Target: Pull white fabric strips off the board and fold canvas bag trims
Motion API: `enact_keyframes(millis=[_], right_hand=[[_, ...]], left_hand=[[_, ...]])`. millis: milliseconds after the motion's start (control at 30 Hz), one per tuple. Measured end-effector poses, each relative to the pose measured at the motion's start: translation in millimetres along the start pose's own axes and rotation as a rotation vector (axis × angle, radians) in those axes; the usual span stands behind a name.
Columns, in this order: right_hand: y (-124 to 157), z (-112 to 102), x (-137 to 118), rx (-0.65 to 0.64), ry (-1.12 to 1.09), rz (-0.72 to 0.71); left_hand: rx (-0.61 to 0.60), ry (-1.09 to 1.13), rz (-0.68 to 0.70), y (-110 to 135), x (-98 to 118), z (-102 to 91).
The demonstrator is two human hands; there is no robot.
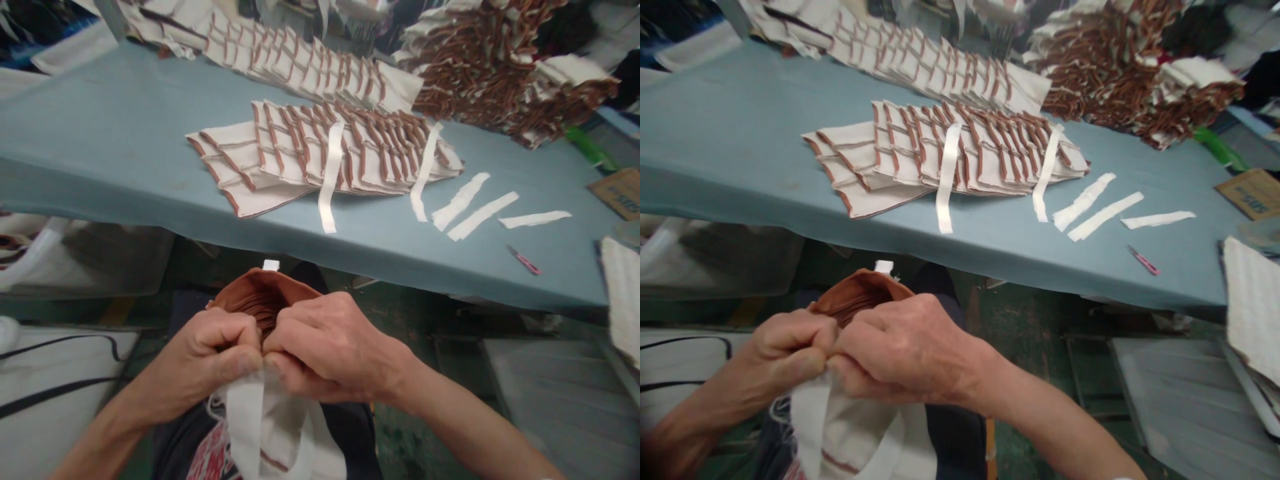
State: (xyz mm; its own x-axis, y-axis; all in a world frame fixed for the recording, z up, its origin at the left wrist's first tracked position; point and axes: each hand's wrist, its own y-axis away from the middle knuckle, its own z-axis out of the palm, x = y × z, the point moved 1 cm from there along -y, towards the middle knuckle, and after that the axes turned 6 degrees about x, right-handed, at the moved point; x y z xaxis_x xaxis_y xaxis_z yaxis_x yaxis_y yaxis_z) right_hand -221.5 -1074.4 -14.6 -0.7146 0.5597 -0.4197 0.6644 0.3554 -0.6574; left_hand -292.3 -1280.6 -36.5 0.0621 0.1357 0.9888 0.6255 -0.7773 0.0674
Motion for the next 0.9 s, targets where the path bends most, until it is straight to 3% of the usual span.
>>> enact_keyframes(millis=[167, 333, 467, 600, 733, 900], right_hand=[[4, -10, -11, -0.107, 0.08, 0.01], [12, 4, -2, -0.105, 0.074, -0.04], [23, 45, 10, -0.058, -0.056, -0.045], [20, 67, 17, -0.095, -0.218, 0.069], [1, 53, 23, -0.058, -0.352, 0.081], [-11, 30, 37, 0.08, -0.452, 0.154]], left_hand=[[-0.066, -0.132, 0.087, 3, 14, 1.9], [0.127, -0.24, 0.195, 18, 12, 13.8], [0.225, -0.036, 0.184, 28, -1, 17.0], [0.272, 0.318, -0.014, 30, 2, 18.5], [0.307, 0.499, -0.203, 30, 15, 21.0], [0.376, 0.598, -0.179, 36, 17, 16.3]])
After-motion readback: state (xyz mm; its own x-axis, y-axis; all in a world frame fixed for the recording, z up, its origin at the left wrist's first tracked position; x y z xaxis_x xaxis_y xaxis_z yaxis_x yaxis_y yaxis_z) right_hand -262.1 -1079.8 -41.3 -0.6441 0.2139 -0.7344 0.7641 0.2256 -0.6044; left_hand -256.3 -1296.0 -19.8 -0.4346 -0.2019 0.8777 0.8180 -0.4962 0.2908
